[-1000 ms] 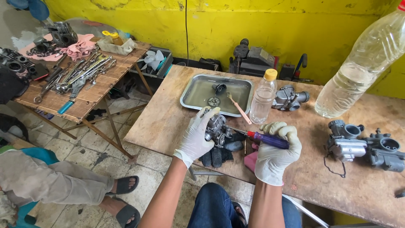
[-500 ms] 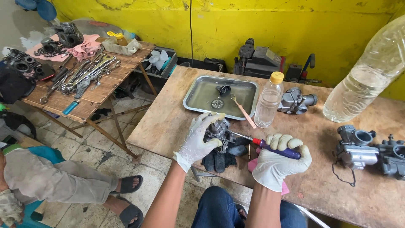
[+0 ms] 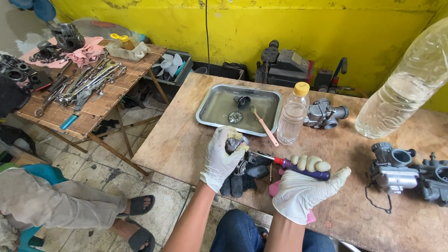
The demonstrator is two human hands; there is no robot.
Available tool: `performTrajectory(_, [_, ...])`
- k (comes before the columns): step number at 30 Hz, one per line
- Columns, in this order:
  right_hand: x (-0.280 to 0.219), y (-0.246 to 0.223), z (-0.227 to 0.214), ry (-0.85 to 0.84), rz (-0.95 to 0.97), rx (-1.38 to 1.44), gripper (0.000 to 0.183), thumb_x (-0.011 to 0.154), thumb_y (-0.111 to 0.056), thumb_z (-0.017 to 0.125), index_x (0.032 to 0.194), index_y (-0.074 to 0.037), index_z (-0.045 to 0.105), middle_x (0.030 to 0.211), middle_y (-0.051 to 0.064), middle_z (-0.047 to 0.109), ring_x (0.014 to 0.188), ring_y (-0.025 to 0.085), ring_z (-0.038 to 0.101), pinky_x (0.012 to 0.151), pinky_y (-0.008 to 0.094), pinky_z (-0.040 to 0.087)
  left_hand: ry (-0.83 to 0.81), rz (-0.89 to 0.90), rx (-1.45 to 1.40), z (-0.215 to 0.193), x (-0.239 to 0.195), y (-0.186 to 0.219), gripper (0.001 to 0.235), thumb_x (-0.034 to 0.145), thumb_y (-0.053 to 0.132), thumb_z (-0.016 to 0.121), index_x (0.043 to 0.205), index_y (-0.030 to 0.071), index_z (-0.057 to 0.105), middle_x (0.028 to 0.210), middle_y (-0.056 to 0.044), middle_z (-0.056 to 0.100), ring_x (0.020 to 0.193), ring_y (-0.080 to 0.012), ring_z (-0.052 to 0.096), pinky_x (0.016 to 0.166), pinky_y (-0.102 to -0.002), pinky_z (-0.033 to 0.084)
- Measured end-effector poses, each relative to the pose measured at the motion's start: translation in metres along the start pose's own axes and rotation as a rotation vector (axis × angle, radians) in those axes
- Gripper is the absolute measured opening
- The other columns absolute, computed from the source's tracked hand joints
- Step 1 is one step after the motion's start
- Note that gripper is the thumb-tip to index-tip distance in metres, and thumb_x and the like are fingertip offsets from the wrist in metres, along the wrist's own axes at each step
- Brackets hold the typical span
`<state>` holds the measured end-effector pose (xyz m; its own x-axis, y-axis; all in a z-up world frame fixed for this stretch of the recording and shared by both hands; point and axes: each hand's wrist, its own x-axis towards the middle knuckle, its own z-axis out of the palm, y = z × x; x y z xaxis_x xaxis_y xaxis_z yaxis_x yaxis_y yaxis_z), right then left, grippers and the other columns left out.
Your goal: The person is unscrewing the top cover of a motorcycle carburetor using a screwdriver and then removing the cover to access internal parts.
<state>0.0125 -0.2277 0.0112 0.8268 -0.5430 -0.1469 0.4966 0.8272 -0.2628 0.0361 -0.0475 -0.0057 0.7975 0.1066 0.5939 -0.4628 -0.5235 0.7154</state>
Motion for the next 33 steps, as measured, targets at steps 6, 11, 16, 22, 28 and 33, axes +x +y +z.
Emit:
performTrajectory(6, [0.012,0.009,-0.019,-0.107,-0.050,-0.059,0.057,0.101,-0.038,0.048,0.054,-0.024,0.019,0.054,-0.006,0.010,0.050,0.012,0.002,0.048,0.034,0.006,0.017,0.021,0.009,0.004,-0.001,-0.004,0.025,0.078,0.008,0.076,0.098,0.011,0.062,0.108,-0.007,0.063,0.084,-0.0204,0.065,0.072,-0.030,0.053])
performTrajectory(11, [0.014,0.012,-0.023,-0.165,-0.073,-0.003,0.055,0.100,-0.032,0.048,0.055,-0.024,0.017,0.053,-0.007,0.008,0.048,0.010,0.001,0.047,0.032,0.004,0.022,0.071,0.026,0.006,0.001,-0.009,0.024,0.077,0.007,0.075,0.096,0.009,0.062,0.105,-0.008,0.063,0.094,-0.0247,0.064,0.087,-0.034,0.051])
performTrajectory(16, [0.010,0.008,-0.017,-0.122,-0.068,-0.025,0.053,0.097,-0.023,0.044,0.052,-0.024,0.015,0.048,-0.007,0.008,0.045,0.009,0.001,0.046,0.031,0.003,0.021,0.056,0.012,0.007,0.001,-0.013,0.021,0.078,0.007,0.073,0.095,0.008,0.060,0.102,-0.006,0.062,0.087,-0.0217,0.061,0.078,-0.032,0.051])
performTrajectory(22, [0.007,0.009,-0.026,-0.332,-0.026,-0.012,0.055,0.094,-0.033,0.044,0.046,-0.024,0.018,0.047,-0.007,0.008,0.041,0.010,0.006,0.048,0.031,0.006,0.000,0.025,0.031,0.004,0.006,-0.008,0.022,0.080,0.013,0.073,0.097,0.011,0.059,0.092,-0.002,0.061,0.082,-0.0204,0.059,0.076,-0.032,0.049])
performTrajectory(28, [-0.012,-0.005,-0.009,-0.246,-0.044,-0.119,0.052,0.097,-0.035,0.051,0.051,-0.018,0.034,0.053,-0.004,0.023,0.051,0.013,0.015,0.055,0.034,0.016,0.014,-0.042,0.000,0.004,0.002,-0.007,0.022,0.075,0.011,0.073,0.094,0.014,0.061,0.090,-0.001,0.062,0.076,-0.0173,0.060,0.071,-0.031,0.050])
performTrajectory(33, [-0.012,-0.022,-0.028,-0.151,0.041,-0.305,0.036,0.092,-0.041,0.071,0.081,-0.007,0.071,0.084,0.011,0.069,0.083,0.025,0.068,0.088,0.046,0.058,0.037,-0.024,-0.060,0.006,0.001,-0.014,0.022,0.074,0.009,0.075,0.092,0.016,0.064,0.088,0.002,0.063,0.061,-0.0112,0.053,0.061,-0.027,0.049])
